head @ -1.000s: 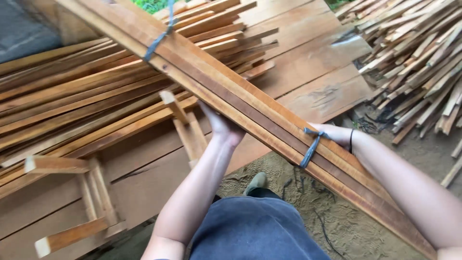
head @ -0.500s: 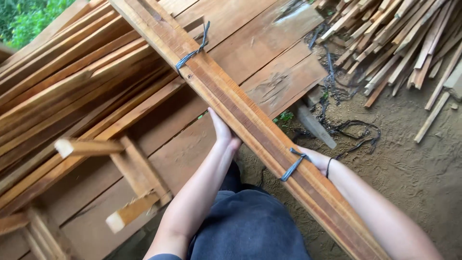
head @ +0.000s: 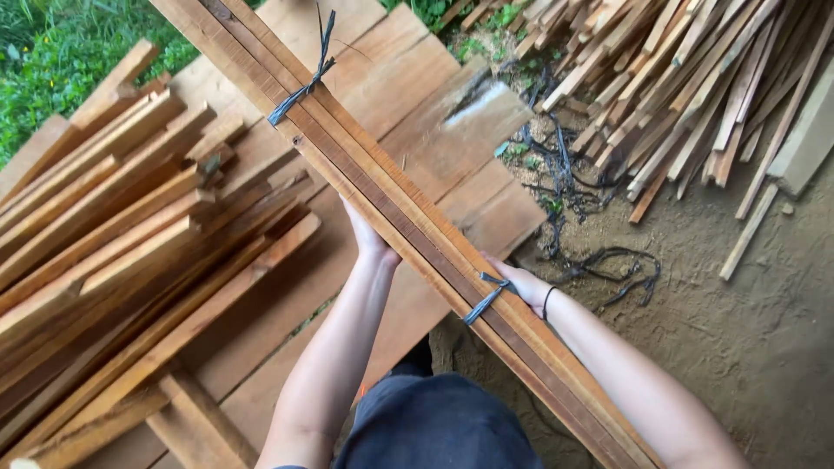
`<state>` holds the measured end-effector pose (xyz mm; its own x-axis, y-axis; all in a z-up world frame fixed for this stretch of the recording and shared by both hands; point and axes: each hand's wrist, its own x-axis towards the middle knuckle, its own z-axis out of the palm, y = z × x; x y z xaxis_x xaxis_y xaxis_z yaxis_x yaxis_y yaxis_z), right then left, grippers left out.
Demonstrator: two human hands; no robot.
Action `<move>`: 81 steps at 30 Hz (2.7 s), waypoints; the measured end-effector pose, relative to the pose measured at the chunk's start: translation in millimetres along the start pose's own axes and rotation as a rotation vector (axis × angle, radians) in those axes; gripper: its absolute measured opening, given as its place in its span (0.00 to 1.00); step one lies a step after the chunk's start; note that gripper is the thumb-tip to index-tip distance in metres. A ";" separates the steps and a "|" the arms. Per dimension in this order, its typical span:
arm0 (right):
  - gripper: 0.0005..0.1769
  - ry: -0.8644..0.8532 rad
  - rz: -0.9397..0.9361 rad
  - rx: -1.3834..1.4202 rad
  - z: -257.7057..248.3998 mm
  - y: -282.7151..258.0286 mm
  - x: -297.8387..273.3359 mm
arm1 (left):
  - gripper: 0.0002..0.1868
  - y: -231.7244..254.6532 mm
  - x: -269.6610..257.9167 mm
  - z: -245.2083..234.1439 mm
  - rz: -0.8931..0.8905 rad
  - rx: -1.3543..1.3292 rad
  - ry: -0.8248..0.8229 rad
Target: The person is gathering thin wooden strips and tying them together using black plastic ties.
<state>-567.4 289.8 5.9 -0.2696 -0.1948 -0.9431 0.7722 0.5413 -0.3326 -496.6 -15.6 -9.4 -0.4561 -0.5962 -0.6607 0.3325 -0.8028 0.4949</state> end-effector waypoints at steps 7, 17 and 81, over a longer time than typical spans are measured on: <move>0.47 -0.123 -0.134 -0.051 33.1 -97.7 48.0 | 0.46 14.9 107.0 33.6 0.026 0.016 -0.039; 0.23 -0.170 -0.519 -0.099 72.6 -168.4 133.6 | 0.53 68.4 224.1 75.9 0.045 0.202 -0.028; 0.55 0.669 -1.309 -0.983 157.2 -90.4 -30.2 | 0.44 139.2 21.9 3.8 0.959 1.610 -0.152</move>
<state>-538.6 118.2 65.2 -0.7318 -0.6618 0.1625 -0.6535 0.6139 -0.4429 -463.3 -140.4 47.2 -0.6994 -0.7028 0.1296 -0.4649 0.5851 0.6644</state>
